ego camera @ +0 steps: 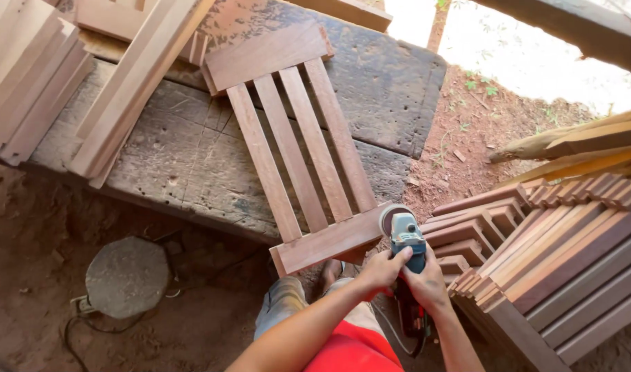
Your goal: Sanding wooden furniture components with an angle grinder.
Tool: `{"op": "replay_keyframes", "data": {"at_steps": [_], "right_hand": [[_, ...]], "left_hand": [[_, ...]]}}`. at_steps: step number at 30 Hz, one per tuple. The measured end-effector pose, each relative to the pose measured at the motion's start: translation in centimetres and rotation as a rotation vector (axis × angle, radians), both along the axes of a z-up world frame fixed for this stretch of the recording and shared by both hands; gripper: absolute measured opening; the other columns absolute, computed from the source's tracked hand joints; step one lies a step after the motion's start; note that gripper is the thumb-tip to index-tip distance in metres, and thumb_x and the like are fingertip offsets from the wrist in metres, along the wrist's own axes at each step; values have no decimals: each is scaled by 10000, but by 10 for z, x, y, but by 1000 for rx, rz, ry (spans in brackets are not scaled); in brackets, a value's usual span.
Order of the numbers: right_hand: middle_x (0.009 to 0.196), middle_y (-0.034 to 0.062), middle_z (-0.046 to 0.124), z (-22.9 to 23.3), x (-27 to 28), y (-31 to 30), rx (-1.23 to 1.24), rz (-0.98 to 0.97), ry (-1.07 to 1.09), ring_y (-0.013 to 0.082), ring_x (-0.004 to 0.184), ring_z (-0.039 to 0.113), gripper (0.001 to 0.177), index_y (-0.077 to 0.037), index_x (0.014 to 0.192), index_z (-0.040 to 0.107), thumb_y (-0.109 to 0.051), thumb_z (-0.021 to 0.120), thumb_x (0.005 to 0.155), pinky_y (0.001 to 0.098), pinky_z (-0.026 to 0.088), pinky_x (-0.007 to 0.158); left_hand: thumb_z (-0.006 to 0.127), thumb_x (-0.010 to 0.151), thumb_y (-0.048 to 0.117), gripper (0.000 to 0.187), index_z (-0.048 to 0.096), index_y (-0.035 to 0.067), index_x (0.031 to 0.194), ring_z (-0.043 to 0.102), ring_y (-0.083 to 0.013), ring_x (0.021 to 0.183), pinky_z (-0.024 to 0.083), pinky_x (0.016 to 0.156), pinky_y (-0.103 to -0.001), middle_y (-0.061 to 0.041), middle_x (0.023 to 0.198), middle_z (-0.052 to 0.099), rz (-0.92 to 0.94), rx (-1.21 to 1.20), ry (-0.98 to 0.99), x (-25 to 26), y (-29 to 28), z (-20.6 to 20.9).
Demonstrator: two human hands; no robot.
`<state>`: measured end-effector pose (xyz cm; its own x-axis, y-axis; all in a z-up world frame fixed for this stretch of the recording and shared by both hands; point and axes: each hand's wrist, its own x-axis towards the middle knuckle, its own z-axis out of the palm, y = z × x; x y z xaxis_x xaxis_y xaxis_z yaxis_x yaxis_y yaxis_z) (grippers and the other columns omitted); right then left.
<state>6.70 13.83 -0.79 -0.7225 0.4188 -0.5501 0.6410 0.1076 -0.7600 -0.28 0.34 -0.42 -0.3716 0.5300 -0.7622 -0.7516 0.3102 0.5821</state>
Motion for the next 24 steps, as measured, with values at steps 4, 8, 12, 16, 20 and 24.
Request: {"op": "replay_keyframes", "data": {"at_steps": [4, 8, 12, 16, 20, 24], "right_hand": [[1036, 271, 721, 10, -27, -11, 167, 8, -177, 352, 1053, 694, 698, -173, 1423, 578, -266, 796, 766, 505, 540, 808], [1016, 261, 727, 2, -35, 9, 197, 49, -231, 372, 1042, 696, 557, -197, 1334, 633, -371, 751, 819, 521, 542, 831], [1034, 259, 724, 1, -45, 14, 239, 103, -269, 395, 1083, 684, 563, -208, 1361, 615, -427, 720, 853, 525, 557, 863], [1024, 232, 735, -6, -47, 15, 268, 160, -303, 379, 1070, 694, 517, -234, 1313, 629, -472, 718, 863, 505, 570, 869], [1073, 261, 730, 1, -51, 6, 254, 199, -353, 410, 1120, 671, 544, -243, 1343, 607, -480, 699, 862, 519, 557, 928], [1131, 281, 718, 21, -62, -10, 249, 231, -383, 414, 1159, 655, 605, -252, 1414, 551, -483, 667, 866, 525, 540, 974]], "left_hand": [[603, 894, 723, 683, 669, 127, 1222, 720, -303, 1001, 652, 671, -410, -199, 1128, 707, 35, -113, 103, 7, 23, -41], [527, 882, 765, 722, 693, 112, 1141, 655, -312, 1196, 523, 982, -469, -195, 1140, 714, -26, -170, 83, -26, 13, 36], [467, 929, 723, 689, 723, 111, 1117, 640, -334, 1217, 463, 1074, -491, -178, 1150, 718, -76, -210, 89, -32, 13, 44], [468, 921, 733, 690, 726, 115, 1087, 683, -345, 1121, 533, 996, -473, -185, 1069, 734, -41, -221, 74, -32, 10, 38], [534, 919, 700, 685, 722, 66, 1098, 722, -361, 966, 632, 745, -444, -221, 1000, 730, 59, -193, 60, -16, 16, -7], [538, 932, 683, 747, 647, -15, 1175, 708, -383, 980, 598, 806, -469, -277, 1065, 697, 130, -138, 25, -14, 7, -8]]}}
